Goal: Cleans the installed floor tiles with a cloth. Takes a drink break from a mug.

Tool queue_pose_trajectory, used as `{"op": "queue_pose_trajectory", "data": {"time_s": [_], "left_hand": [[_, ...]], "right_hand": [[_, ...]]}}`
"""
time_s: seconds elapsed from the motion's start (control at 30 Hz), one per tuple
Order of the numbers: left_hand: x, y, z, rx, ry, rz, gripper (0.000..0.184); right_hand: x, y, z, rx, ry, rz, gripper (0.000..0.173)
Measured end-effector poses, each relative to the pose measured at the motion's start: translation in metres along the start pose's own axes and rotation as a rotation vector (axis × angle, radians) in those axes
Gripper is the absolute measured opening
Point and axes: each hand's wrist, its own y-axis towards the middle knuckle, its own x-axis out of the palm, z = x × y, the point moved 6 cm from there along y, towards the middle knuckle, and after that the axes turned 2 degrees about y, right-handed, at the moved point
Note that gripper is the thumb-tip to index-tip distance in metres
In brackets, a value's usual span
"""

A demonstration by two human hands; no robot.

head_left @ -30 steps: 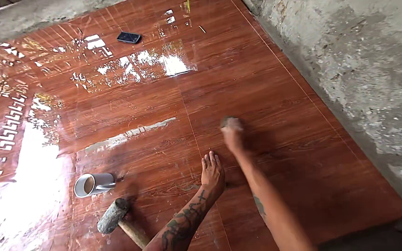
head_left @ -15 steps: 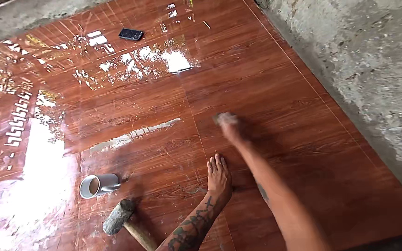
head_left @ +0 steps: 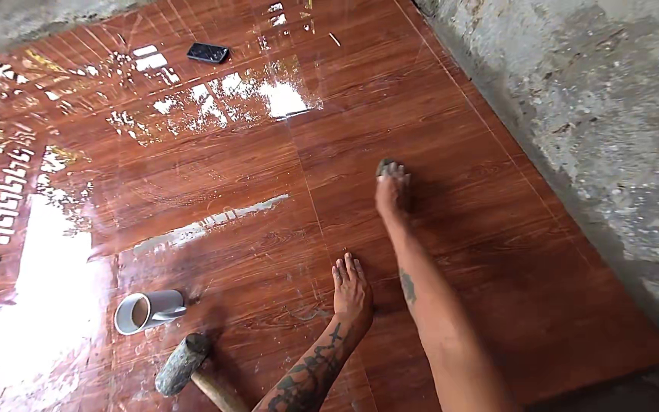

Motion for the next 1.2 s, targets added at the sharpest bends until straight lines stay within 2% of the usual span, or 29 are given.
{"op": "queue_pose_trajectory", "data": {"time_s": [0.03, 0.1, 0.17, 0.2, 0.27, 0.33, 0.4, 0.47, 0.5, 0.57, 0.63, 0.67, 0.7, 0.73, 0.77, 0.87, 0.97, 1.07, 1.2], "left_hand": [[0.000, -0.001, -0.001, 0.003, -0.009, 0.010, 0.100], [-0.003, -0.003, 0.000, 0.029, -0.032, 0.055, 0.104], [-0.001, -0.002, 0.001, 0.040, -0.019, 0.060, 0.108], [-0.001, 0.001, 0.000, 0.033, 0.000, 0.059, 0.112], [0.001, 0.004, 0.000, 0.020, 0.033, 0.047, 0.117], [0.003, 0.004, 0.001, 0.017, 0.052, 0.031, 0.119], [0.003, 0.005, 0.000, 0.004, 0.064, 0.025, 0.120], [0.002, 0.006, 0.001, -0.004, 0.080, 0.016, 0.120], [0.003, 0.006, 0.002, -0.005, 0.085, 0.015, 0.121], [0.002, 0.007, 0.005, -0.004, 0.093, 0.035, 0.120], [0.000, 0.008, 0.004, -0.006, 0.111, 0.038, 0.119], [0.000, 0.009, 0.004, -0.009, 0.123, 0.031, 0.119], [0.000, 0.010, 0.005, -0.011, 0.126, 0.030, 0.119], [0.000, 0.011, 0.006, -0.011, 0.122, 0.042, 0.119], [-0.001, 0.012, 0.007, -0.013, 0.121, 0.049, 0.120], [0.000, 0.013, 0.007, -0.015, 0.140, 0.042, 0.122], [0.000, 0.013, 0.007, -0.008, 0.142, 0.063, 0.123], [-0.001, 0.012, 0.007, -0.010, 0.147, 0.061, 0.125], [-0.001, 0.011, 0.009, -0.007, 0.142, 0.062, 0.123]], "right_hand": [[0.001, -0.027, -0.027, -0.108, 0.025, -0.015, 0.034], [0.019, -0.085, -0.074, -0.455, 0.095, -0.059, 0.030], [0.036, -0.107, -0.069, -0.660, 0.150, -0.121, 0.034], [0.028, -0.099, -0.048, -0.653, 0.139, -0.097, 0.034], [-0.010, -0.062, 0.030, -0.411, 0.024, 0.004, 0.036], [-0.060, -0.023, 0.138, 0.002, -0.086, 0.103, 0.038], [-0.109, -0.008, 0.221, 0.373, -0.170, 0.153, 0.039], [-0.124, -0.012, 0.241, 0.558, -0.203, 0.154, 0.040], [-0.117, -0.018, 0.226, 0.537, -0.171, 0.131, 0.040], [-0.085, -0.041, 0.156, 0.242, -0.139, 0.079, 0.040], [-0.045, -0.076, 0.075, -0.190, -0.108, 0.060, 0.037], [-0.030, -0.090, 0.051, -0.374, -0.070, 0.053, 0.035], [-0.024, -0.094, 0.044, -0.476, -0.030, 0.040, 0.035], [-0.026, -0.086, 0.053, -0.479, -0.004, 0.046, 0.035], [-0.036, -0.070, 0.074, -0.402, -0.005, 0.076, 0.035], [-0.077, -0.014, 0.174, -0.006, -0.077, 0.162, 0.036], [-0.115, -0.004, 0.250, 0.243, -0.164, 0.143, 0.039], [-0.136, -0.056, 0.293, 0.352, -0.222, 0.219, 0.036], [-0.161, -0.185, 0.335, 0.535, -0.246, 0.278, 0.036]]}}
